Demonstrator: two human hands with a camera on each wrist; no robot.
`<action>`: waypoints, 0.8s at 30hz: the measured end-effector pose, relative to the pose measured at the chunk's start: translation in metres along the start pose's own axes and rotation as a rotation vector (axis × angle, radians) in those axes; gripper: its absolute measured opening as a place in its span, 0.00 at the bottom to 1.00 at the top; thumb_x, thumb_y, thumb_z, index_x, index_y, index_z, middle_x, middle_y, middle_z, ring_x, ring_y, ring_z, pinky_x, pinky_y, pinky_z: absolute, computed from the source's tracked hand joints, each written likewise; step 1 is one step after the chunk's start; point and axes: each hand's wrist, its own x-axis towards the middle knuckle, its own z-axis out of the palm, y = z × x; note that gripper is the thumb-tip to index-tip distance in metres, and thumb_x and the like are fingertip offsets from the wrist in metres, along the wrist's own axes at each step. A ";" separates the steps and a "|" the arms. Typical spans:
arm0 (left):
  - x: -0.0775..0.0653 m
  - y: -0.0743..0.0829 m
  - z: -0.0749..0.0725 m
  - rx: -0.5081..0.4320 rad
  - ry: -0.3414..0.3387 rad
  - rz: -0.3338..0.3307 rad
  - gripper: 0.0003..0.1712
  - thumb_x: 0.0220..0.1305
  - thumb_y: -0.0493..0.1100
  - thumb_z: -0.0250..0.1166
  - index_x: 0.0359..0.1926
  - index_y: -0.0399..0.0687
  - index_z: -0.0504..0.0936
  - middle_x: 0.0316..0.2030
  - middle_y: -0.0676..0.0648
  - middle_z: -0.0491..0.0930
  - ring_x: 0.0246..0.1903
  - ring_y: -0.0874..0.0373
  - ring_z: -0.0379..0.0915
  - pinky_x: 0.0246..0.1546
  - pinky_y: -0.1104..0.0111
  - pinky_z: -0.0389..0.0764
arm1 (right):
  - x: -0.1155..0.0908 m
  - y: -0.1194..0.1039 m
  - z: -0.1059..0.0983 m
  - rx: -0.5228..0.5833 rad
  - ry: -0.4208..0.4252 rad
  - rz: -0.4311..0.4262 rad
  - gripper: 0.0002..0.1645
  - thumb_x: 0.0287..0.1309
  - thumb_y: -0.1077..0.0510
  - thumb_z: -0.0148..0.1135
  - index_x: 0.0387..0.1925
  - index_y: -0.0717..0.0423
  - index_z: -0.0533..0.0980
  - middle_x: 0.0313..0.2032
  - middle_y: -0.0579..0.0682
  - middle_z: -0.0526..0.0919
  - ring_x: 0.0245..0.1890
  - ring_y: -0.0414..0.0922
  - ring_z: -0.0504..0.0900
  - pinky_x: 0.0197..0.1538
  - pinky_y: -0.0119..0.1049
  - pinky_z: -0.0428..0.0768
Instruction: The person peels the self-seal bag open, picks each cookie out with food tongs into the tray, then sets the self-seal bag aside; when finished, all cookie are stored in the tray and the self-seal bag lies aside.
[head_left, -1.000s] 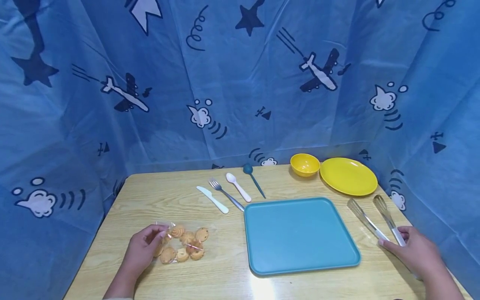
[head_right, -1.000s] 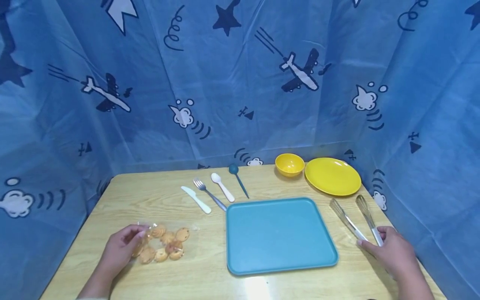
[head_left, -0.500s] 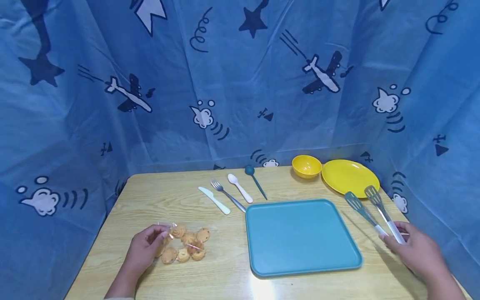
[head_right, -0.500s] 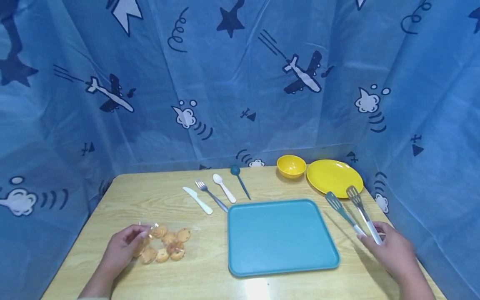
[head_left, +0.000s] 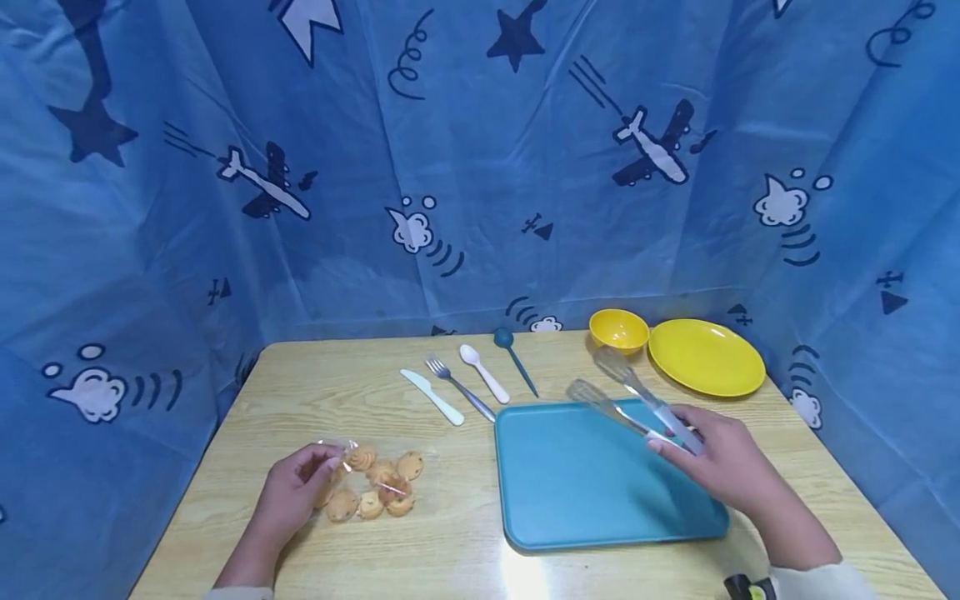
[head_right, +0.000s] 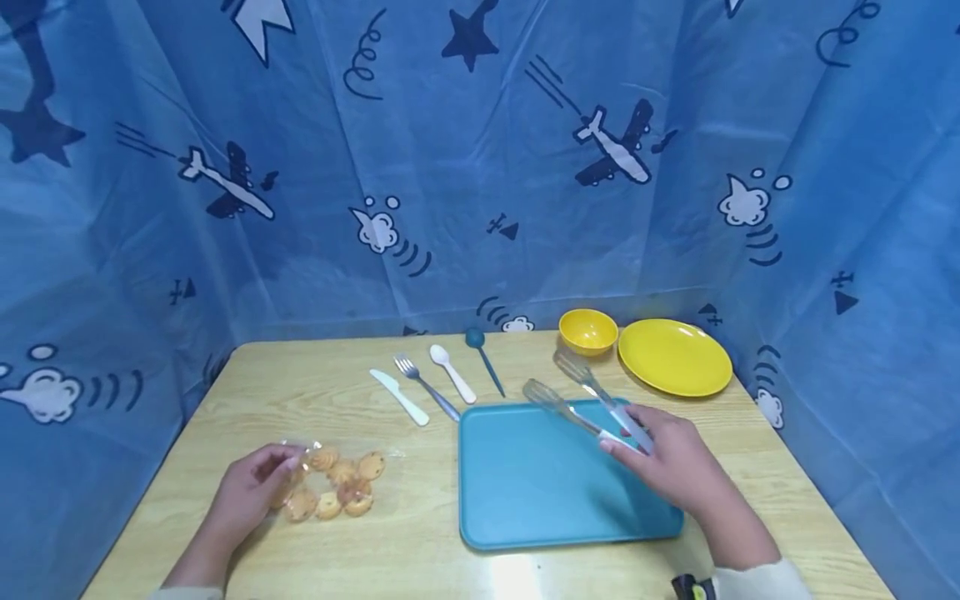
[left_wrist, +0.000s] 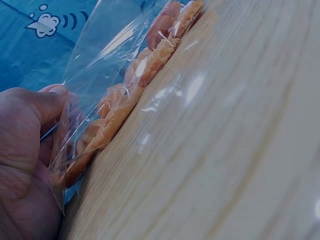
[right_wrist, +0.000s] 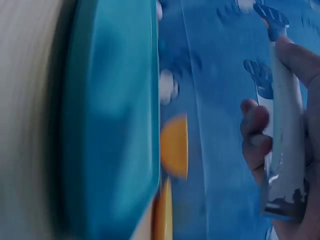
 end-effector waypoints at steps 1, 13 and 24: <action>0.000 0.000 0.000 0.002 -0.001 -0.003 0.16 0.72 0.58 0.62 0.49 0.53 0.84 0.56 0.53 0.84 0.60 0.67 0.75 0.55 0.90 0.70 | 0.003 -0.010 0.004 -0.007 -0.014 -0.048 0.47 0.60 0.27 0.64 0.64 0.60 0.75 0.45 0.54 0.86 0.38 0.47 0.79 0.37 0.41 0.83; 0.000 0.004 0.001 0.012 0.002 -0.043 0.15 0.73 0.56 0.62 0.49 0.53 0.84 0.56 0.53 0.84 0.63 0.56 0.75 0.56 0.88 0.72 | 0.025 -0.098 0.074 -0.217 -0.184 -0.524 0.29 0.67 0.36 0.63 0.59 0.48 0.81 0.46 0.42 0.88 0.41 0.36 0.85 0.47 0.40 0.88; 0.000 0.003 0.002 0.004 0.004 -0.027 0.14 0.73 0.54 0.62 0.50 0.53 0.84 0.55 0.53 0.84 0.57 0.71 0.75 0.54 0.90 0.71 | 0.052 -0.136 0.106 -0.258 -0.245 -0.611 0.22 0.67 0.39 0.65 0.52 0.47 0.83 0.37 0.41 0.85 0.31 0.35 0.80 0.37 0.37 0.83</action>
